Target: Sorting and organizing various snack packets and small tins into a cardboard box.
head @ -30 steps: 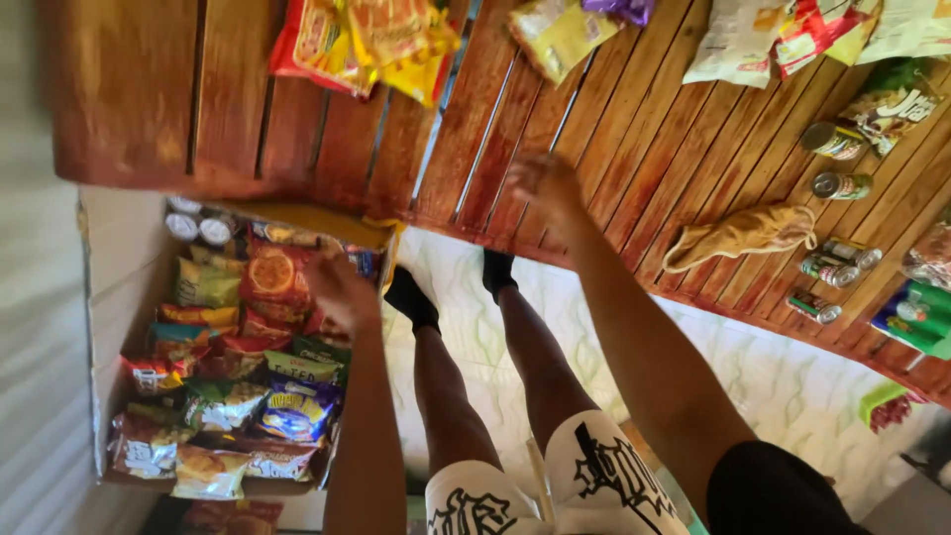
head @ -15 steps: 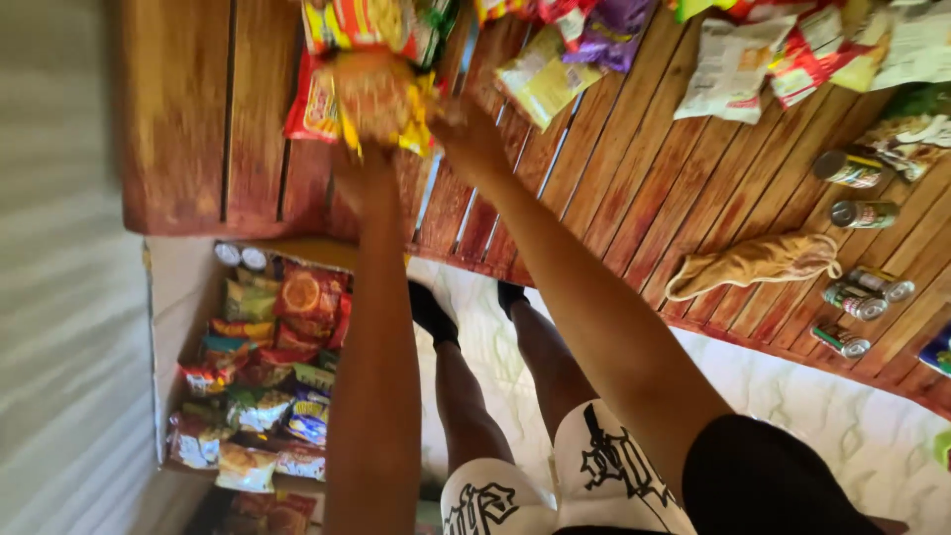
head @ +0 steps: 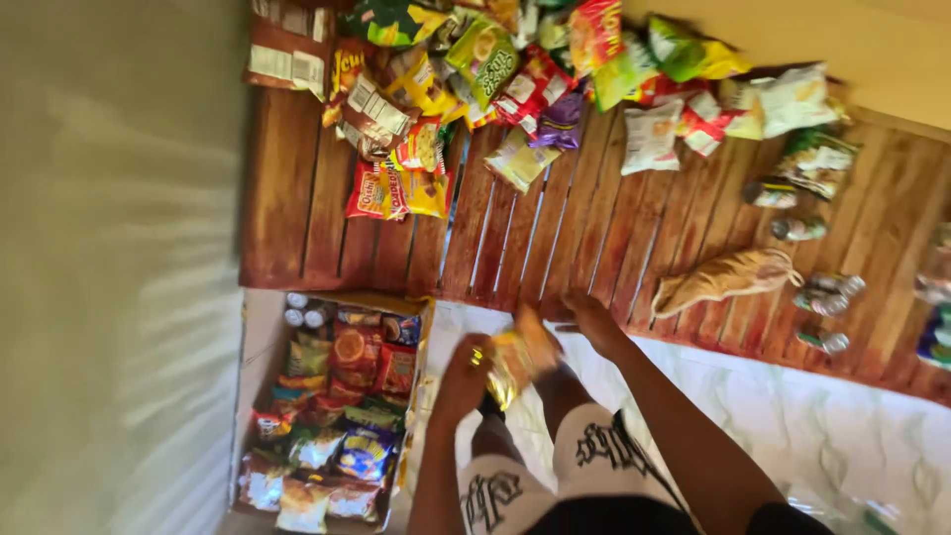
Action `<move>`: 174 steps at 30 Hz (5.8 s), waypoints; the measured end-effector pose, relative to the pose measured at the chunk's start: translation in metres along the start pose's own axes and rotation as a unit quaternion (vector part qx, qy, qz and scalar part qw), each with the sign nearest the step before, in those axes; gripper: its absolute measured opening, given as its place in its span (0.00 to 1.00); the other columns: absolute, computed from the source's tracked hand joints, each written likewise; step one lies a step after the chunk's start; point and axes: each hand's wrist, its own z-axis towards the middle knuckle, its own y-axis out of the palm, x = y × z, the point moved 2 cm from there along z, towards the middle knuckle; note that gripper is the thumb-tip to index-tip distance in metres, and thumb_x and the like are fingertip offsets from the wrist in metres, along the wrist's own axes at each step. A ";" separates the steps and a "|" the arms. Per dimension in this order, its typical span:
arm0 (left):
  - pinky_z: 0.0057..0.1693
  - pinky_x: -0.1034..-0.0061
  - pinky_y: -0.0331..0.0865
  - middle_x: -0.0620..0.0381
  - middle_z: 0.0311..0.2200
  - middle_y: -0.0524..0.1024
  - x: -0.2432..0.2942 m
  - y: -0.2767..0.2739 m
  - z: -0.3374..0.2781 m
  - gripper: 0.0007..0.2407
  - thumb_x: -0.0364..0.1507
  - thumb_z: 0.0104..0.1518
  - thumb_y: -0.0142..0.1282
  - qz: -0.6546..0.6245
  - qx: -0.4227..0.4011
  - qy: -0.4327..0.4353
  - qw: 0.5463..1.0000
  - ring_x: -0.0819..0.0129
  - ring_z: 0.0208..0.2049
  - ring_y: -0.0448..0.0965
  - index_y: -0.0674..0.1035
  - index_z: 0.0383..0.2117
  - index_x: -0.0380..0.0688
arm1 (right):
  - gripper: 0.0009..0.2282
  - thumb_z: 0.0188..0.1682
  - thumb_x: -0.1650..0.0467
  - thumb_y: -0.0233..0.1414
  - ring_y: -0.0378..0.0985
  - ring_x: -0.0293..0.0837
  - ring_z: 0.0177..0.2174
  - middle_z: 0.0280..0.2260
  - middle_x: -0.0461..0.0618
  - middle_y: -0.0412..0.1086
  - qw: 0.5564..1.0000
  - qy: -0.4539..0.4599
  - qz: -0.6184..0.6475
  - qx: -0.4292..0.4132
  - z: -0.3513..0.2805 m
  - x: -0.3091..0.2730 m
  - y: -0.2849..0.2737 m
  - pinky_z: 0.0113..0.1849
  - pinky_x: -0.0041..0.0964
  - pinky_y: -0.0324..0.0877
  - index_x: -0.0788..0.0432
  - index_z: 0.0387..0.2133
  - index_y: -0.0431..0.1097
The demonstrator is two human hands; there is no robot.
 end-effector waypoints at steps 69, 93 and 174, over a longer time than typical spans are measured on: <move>0.31 0.79 0.65 0.64 0.24 0.70 0.074 -0.073 -0.243 0.09 0.36 0.69 0.50 -0.335 0.082 0.298 0.890 0.79 0.23 0.67 0.72 0.33 0.47 | 0.13 0.54 0.63 0.58 0.76 0.36 0.36 0.35 0.42 0.76 0.869 -0.222 -0.325 -0.301 -0.334 -0.073 0.172 0.40 0.33 0.72 0.61 0.41 0.75; 0.43 0.83 0.61 0.69 0.28 0.69 0.071 -0.076 -0.226 0.12 0.34 0.68 0.63 -0.259 -0.116 0.254 0.924 0.82 0.33 0.66 0.76 0.28 0.43 | 0.16 0.56 0.62 0.57 0.72 0.34 0.41 0.41 0.43 0.72 0.870 -0.313 -0.319 -0.210 -0.344 -0.055 0.185 0.43 0.31 0.70 0.61 0.49 0.71; 0.35 0.79 0.73 0.59 0.29 0.81 0.028 -0.053 -0.255 0.14 0.37 0.65 0.57 -0.320 0.089 0.306 0.892 0.77 0.27 0.77 0.81 0.39 0.34 | 0.09 0.62 0.65 0.51 0.67 0.31 0.35 0.36 0.42 0.69 0.778 -0.534 -0.320 -0.079 -0.364 -0.054 0.193 0.39 0.27 0.65 0.61 0.39 0.67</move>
